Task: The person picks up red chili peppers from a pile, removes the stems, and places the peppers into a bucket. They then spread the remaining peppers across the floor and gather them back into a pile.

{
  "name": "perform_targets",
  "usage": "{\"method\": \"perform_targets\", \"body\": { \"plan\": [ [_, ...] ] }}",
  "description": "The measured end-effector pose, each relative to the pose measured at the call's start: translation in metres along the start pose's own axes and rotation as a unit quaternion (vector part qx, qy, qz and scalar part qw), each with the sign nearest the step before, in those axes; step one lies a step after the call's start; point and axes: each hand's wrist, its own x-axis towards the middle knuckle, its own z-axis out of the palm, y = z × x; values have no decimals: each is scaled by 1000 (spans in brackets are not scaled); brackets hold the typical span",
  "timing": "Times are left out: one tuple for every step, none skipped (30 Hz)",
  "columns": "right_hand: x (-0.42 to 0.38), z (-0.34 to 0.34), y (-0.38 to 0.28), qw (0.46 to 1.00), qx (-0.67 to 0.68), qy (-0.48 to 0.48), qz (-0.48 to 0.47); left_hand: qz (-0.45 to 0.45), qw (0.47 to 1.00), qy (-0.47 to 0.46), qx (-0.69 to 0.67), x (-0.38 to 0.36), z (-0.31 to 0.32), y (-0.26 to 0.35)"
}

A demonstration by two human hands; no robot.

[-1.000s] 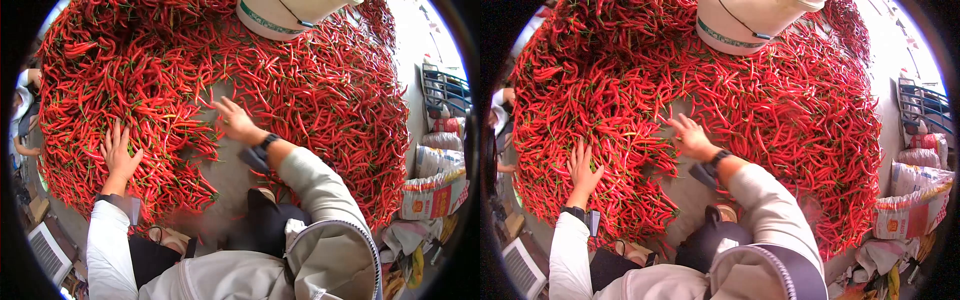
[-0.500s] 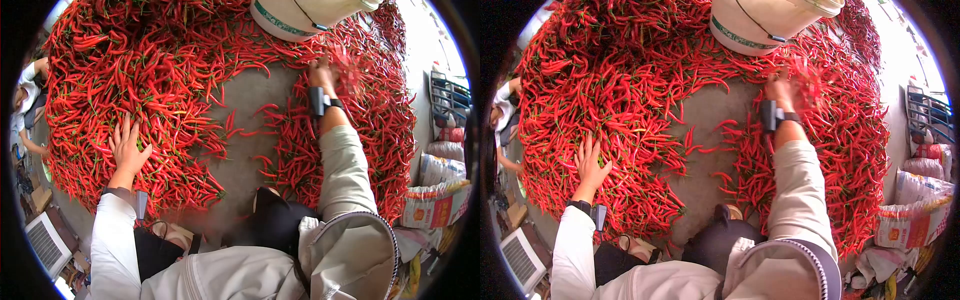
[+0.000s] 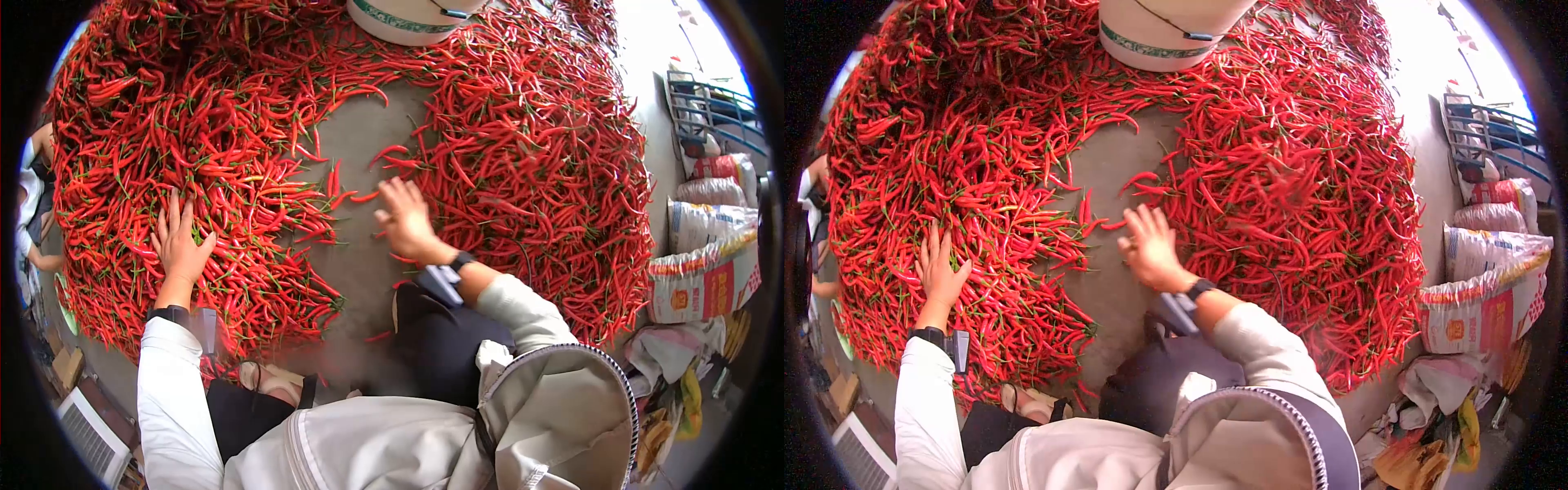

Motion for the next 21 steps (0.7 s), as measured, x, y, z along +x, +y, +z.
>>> {"method": "perform_targets", "body": {
  "plan": [
    [-2,14,-5,997,-7,-67,35,6,1000,1,-2,-1,2,-2],
    [-1,28,3,996,-62,-65,5,11,1000,3,-2,-2,0,-2],
    [2,22,5,995,-76,-65,5,4,1000,-9,-2,-2,-1,0],
    [8,14,7,994,-90,-66,5,-4,1000,-22,-1,-1,-3,1],
    [15,15,22,996,-80,-45,21,-7,1000,-28,-1,-2,-4,1],
    [23,14,37,997,-71,-26,36,-5,1000,-27,-1,-3,-5,2],
    [29,6,40,996,-65,11,60,-10,999,-38,-1,-2,-7,3],
    [37,4,52,994,-80,61,45,-16,999,-49,-1,-2,-8,4],
    [41,-4,58,994,-66,75,55,-14,999,-53,-2,-2,-9,4],
    [45,-16,60,993,-52,88,65,-11,999,-53,-2,-2,-6,2],
    [48,-27,61,989,-91,103,62,-6,999,-49,3,-2,-3,-1],
    [51,-41,59,983,-131,117,57,-2,999,-44,6,-2,-1,-3],
    [54,-54,60,976,-169,106,92,-5,999,-48,4,-2,-5,-1],
    [55,-71,62,970,-200,73,114,-4,999,-48,3,-2,-7,1],
    [60,-90,75,969,-166,-42,176,-9,999,-54,0,-2,-8,2],
    [61,-108,87,951,-128,-157,235,-14,998,-60,-2,-2,-9,2],
    [49,-124,84,933,-304,-109,156,-14,998,-62,-4,-3,-10,3],
    [36,-138,85,879,-468,-58,69,-15,998,-59,-4,-3,-12,4],
    [33,-151,115,868,-495,-22,44,-17,998,-57,-4,-3,-11,5],
    [30,-162,140,853,-522,10,18,5,1000,-29,-2,-3,1,-5],
    [24,-179,127,826,-564,2,18,3,999,-31,-6,-3,-1,-4]
  ]
}}
